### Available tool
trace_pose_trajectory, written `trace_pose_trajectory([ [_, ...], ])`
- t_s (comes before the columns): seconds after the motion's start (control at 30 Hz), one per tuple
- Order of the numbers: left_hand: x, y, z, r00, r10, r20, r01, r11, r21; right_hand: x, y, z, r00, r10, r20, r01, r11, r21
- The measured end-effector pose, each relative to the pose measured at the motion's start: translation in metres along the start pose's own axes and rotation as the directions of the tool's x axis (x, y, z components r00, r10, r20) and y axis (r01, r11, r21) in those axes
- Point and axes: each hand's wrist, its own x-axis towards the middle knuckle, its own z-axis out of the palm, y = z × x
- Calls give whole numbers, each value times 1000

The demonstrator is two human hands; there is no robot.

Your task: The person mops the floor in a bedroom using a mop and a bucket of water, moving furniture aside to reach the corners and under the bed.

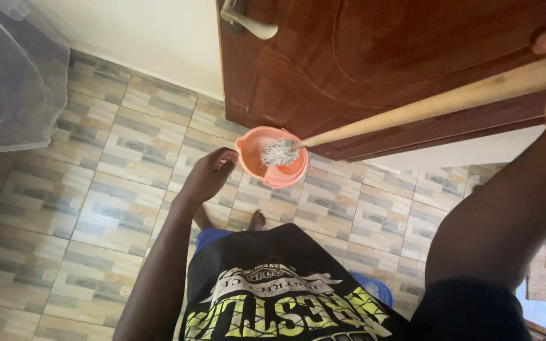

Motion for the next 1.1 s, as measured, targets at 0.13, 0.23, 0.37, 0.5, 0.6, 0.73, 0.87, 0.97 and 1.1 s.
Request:
trace_pose_trajectory([
  [0.13, -4, 0, 3, 999, -42, -15, 42, 999, 9, -3, -18, 22, 997, -37, -71, 50, 979, 195],
  [0.23, -7, -1, 12, 998, -67, -18, 67, 998, -2, -13, -51, 49, 993, -40, -114, 102, 781, 616],
  [0.37, -15, 1, 20, 998, -52, -26, 51, 998, -48, -20, -72, 85, 994, 49, -100, 43, 661, 750],
  [0.5, -28, 7, 21, 995, -76, -62, 77, 997, 13, -27, -57, 113, 999, 9, -44, 26, 667, 745],
  [0.6, -40, 9, 14, 990, -101, -103, 101, 995, -2, -33, -42, 130, 999, 46, 12, -39, 656, 754],
  [0.73, -49, 7, -2, 983, -97, -158, 109, 991, 72, -41, -34, 138, 998, 56, 17, -48, 628, 777],
  [0.87, -12, 21, 3, 979, -7, -202, 18, 999, 51, -44, -39, 143, 999, 9, 47, -41, 665, 746],
  [0.97, 30, 51, 39, 905, 416, -88, -416, 909, 20, -42, -47, 152, 997, 4, 81, -62, 673, 737],
  [1.1, 61, 115, 142, 813, 530, -240, -490, 846, 210, -49, -73, 161, 998, 8, 62, -48, 729, 683],
])
